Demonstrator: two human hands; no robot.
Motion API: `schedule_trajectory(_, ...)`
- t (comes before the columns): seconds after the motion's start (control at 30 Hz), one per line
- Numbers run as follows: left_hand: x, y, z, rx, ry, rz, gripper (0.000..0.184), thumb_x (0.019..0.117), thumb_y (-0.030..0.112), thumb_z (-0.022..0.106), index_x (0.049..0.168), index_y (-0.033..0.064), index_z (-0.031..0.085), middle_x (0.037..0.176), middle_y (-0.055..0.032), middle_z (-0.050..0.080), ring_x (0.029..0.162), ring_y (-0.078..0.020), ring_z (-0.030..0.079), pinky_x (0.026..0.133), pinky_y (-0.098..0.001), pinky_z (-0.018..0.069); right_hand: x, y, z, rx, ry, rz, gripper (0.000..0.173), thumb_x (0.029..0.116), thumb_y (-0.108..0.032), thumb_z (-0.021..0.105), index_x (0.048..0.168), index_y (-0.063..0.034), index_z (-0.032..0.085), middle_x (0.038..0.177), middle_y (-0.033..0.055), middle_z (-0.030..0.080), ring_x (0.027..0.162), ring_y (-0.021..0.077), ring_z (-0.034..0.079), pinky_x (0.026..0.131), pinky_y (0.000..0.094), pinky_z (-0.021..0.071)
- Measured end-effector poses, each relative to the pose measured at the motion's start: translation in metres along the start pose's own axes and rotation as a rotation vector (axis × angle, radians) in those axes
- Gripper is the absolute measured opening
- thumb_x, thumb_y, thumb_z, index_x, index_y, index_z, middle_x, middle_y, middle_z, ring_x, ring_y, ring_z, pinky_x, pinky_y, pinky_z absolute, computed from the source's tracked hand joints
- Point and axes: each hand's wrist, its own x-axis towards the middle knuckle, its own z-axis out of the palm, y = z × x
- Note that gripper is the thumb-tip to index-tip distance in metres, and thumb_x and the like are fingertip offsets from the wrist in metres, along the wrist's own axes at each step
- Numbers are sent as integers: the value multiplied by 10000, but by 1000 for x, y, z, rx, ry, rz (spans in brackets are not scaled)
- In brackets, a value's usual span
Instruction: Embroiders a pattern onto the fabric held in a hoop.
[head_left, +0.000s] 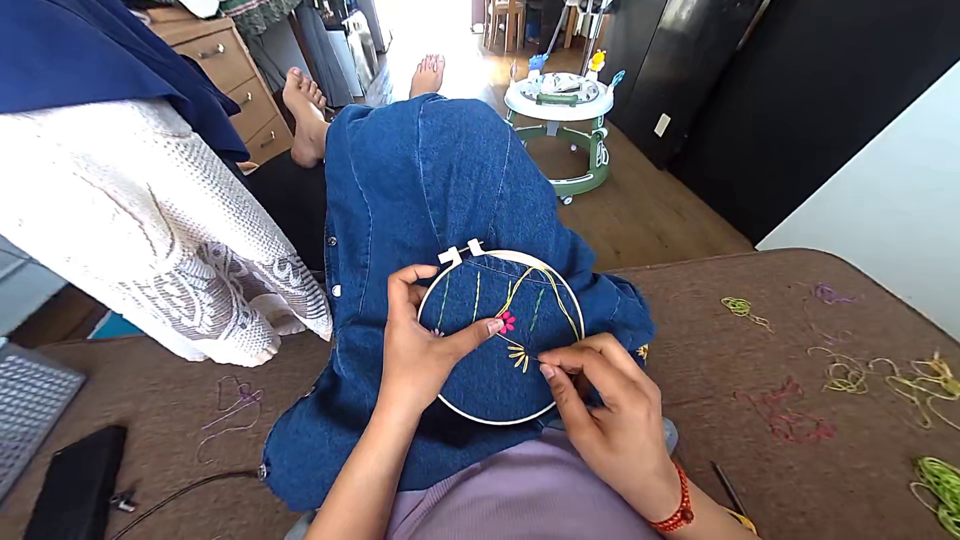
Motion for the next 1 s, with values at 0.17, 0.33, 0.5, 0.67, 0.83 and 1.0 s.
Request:
schedule_trajectory(0.17, -8, 11, -5, -204, -124, -127, 474, 762, 57, 820, 1183, 143, 620, 972, -36, 739, 821, -123, 731, 680, -272, 627, -6, 1, -1, -4, -25, 0, 169, 953, -172, 614, 965, -82, 756, 890, 7, 649, 800, 12, 606, 708, 128, 521)
schedule_trajectory(0.33, -7, -3, -26, -606, -403, -194, 375, 857, 306, 757, 1210, 192, 708, 1027, -19, 760, 904, -83, 734, 792, -280, 623, -10, 4, -3, 86, -16, 19, 152, 941, -176, 633, 949, -79, 750, 859, -7, 653, 773, -13, 602, 690, 114, 519)
schedule_trajectory(0.5, 16, -12, -32, -732, -634, 95, 574, 872, 257, 719, 1417, 160, 568, 1306, 6, 657, 1112, -70, 663, 905, -256, 579, -12, 7, -3, 203, 4, 14, 128, 959, -174, 643, 977, -90, 737, 889, -10, 655, 802, -15, 621, 717, 120, 545)
schedule_trajectory(0.67, 39, -9, -31, -889, -940, 163, 640, 883, 199, 734, 1485, 171, 518, 1346, 21, 662, 1166, -62, 655, 971, -252, 557, -11, 7, -1, 237, 20, 5, 127, 965, -180, 648, 989, -97, 741, 885, -16, 652, 811, -20, 621, 713, 114, 540)
schedule_trajectory(0.83, 32, -39, -27, -1017, -1067, 24, 239, 932, 117, 636, 1100, 197, 786, 1048, 58, 775, 954, -15, 723, 835, -191, 586, -13, 12, 3, 242, 27, 46, 126, 940, -162, 658, 974, -84, 751, 858, -26, 644, 757, -26, 598, 675, 110, 521)
schedule_trajectory(1.0, 26, -52, -31, -1064, -1007, 29, 245, 938, 105, 583, 1035, 175, 797, 1025, 43, 778, 965, -30, 725, 838, -202, 583, -12, 6, 1, 177, -13, 42, 135, 923, -156, 656, 951, -77, 762, 841, -20, 648, 757, -24, 601, 685, 110, 523)
